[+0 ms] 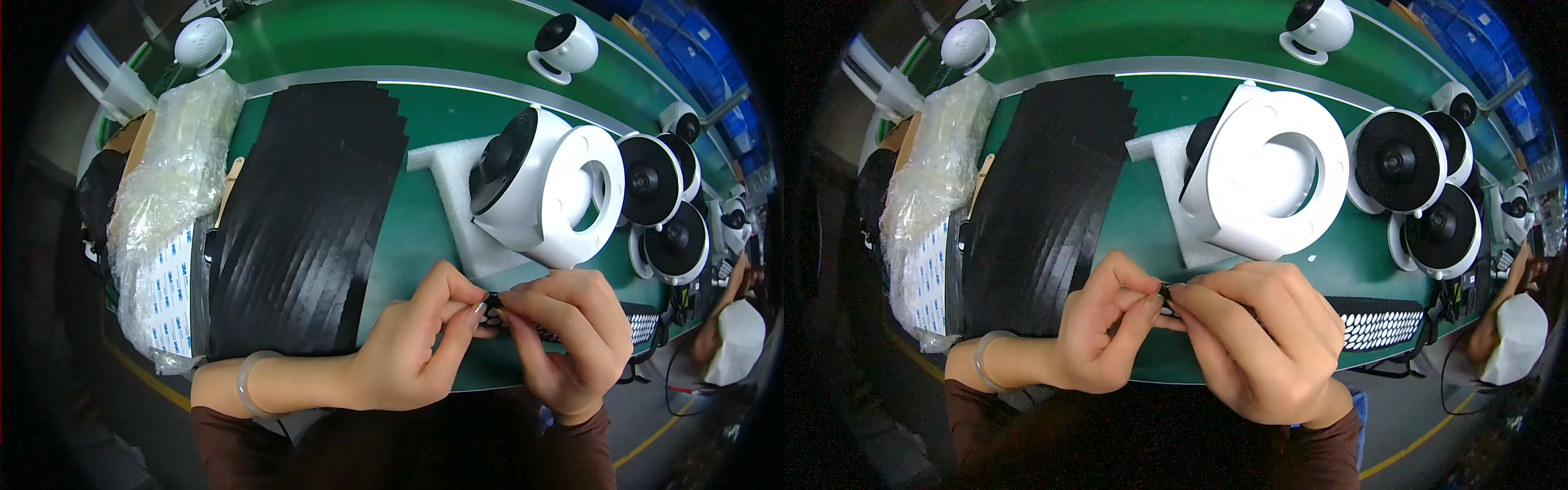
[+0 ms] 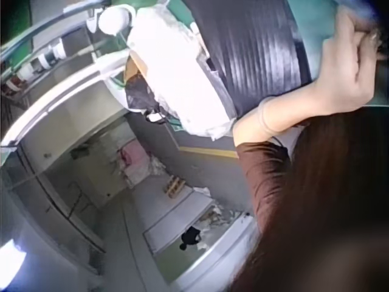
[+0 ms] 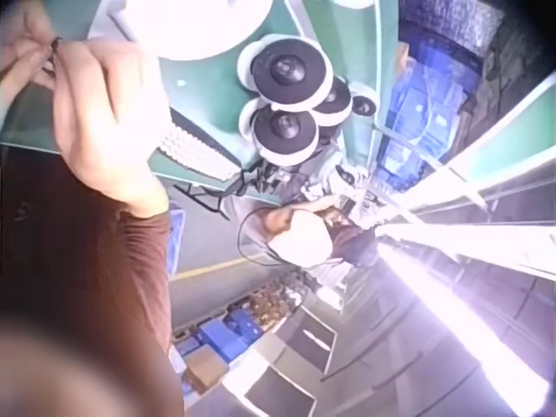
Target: Applying adhesive pads to the base of security camera housings on an assembly line.
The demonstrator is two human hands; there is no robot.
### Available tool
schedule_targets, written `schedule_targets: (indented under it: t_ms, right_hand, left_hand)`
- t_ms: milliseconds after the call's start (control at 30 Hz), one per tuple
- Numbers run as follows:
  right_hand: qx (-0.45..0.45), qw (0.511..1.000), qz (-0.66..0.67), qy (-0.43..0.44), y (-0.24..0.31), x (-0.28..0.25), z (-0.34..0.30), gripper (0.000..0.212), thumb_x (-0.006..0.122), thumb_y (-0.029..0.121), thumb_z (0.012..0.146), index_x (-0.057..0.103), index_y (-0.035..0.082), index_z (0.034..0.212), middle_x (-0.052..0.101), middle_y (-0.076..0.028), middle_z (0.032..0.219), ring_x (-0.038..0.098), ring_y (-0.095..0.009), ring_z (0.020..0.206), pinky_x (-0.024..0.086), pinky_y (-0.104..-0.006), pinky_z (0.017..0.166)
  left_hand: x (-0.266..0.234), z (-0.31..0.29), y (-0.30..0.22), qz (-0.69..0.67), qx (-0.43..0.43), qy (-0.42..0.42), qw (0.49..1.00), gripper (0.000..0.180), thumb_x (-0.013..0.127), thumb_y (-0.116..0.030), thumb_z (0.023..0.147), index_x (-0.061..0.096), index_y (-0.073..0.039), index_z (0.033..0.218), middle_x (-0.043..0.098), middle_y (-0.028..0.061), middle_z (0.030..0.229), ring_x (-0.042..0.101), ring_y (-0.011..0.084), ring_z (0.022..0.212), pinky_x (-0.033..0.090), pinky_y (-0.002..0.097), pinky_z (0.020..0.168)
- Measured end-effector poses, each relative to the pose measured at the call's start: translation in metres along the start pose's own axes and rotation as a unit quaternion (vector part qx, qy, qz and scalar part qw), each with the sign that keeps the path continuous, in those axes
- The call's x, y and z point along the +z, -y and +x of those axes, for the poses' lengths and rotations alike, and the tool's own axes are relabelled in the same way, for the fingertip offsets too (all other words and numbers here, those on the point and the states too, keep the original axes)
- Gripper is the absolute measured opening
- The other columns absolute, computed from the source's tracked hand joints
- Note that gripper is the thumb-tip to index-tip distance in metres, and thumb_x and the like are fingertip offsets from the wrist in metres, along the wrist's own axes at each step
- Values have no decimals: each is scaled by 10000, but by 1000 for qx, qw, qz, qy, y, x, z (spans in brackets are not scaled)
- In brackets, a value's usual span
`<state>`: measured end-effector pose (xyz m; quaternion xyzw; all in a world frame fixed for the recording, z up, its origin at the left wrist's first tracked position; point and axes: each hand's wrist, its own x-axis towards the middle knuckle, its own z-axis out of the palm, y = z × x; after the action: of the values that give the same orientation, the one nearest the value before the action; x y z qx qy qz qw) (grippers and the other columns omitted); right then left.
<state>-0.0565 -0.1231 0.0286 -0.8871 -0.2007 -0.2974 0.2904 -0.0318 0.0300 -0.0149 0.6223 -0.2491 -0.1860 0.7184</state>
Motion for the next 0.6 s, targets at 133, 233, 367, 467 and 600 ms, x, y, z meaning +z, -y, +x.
schedule_targets:
  t_ms: [133, 233, 367, 467, 600]
  right_hand:
    - [-18, 1000, -20, 12, 1, -1, 0, 252, 675, -6, 520, 633, 9, 768, 578, -70, 730, 557, -194, 615, 453, -266, 521]
    - [6, 1000, -6, 20, 1, 0, 2, 219, 674, -10, 536, 621, 4, 748, 577, -72, 719, 557, -198, 596, 449, -264, 509]
    - [28, 999, 6, 33, 4, -2, 4, 195, 671, -16, 550, 603, -4, 732, 574, -77, 708, 557, -202, 582, 448, -264, 502]
    - [2, 1000, -9, 24, 2, -1, 5, 196, 670, -19, 553, 589, -8, 731, 573, -80, 701, 556, -200, 583, 447, -267, 502]
    - [3, 999, -3, 44, 6, -4, 4, 195, 671, -12, 564, 588, -4, 740, 587, -93, 726, 575, -221, 623, 463, -274, 530]
  left_hand:
    - [1, 1, -1, 26, 40, -34, 998, 105, 442, 3, 853, 380, 17, 937, 586, 122, 685, 630, 155, 682, 466, 239, 586]
    - [1, 0, -2, 40, 39, -36, 998, 107, 445, 4, 850, 381, 18, 934, 586, 122, 686, 630, 156, 683, 466, 241, 582]
    - [1, -1, -3, 35, 36, -33, 998, 102, 443, 8, 849, 385, 18, 932, 583, 118, 686, 629, 155, 678, 464, 240, 580]
    - [-1, 0, -6, 73, 46, -30, 996, 101, 444, 10, 847, 389, 15, 932, 581, 118, 689, 627, 153, 677, 460, 235, 580]
    - [-4, 1, -4, 59, 40, -24, 997, 118, 433, 6, 855, 393, 18, 965, 585, 112, 702, 612, 127, 697, 462, 229, 598]
